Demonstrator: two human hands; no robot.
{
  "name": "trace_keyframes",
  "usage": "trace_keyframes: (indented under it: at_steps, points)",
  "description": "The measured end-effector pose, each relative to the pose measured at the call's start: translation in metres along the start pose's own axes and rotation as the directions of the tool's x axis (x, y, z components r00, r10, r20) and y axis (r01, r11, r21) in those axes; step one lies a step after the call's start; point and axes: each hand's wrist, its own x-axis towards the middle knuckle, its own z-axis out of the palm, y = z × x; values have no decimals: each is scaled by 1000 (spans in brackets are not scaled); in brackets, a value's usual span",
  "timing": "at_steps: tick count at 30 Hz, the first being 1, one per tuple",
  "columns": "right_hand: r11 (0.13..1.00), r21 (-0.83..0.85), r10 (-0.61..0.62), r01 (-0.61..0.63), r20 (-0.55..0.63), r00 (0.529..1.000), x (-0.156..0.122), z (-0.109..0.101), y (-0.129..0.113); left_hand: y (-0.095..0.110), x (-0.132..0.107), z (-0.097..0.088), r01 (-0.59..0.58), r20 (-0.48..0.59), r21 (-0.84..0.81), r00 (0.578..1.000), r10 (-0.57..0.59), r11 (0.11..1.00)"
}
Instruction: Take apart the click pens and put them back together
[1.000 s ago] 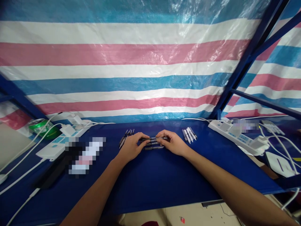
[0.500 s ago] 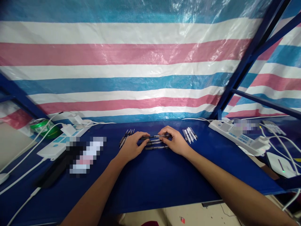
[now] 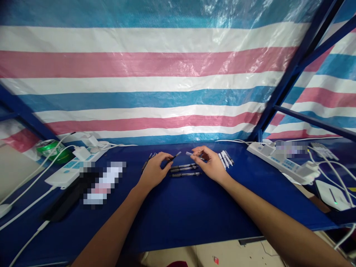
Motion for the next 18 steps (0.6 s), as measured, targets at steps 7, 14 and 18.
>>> trace_keyframes:
  at_steps: [7,14,18]
  points:
    - [998,54,14,-12,-28,1000,3,-2,2,-2,2,-5,136,-76,-40,987,-138,990]
    - [1000,-1,-3,3,-14,1000,5,-8,2,-20,4,-33,301,-211,218,943,-256,929]
    - [990,-138,-16,10,-46,999,10,-20,7,-32,1,-51,450,-212,414,893,-397,791]
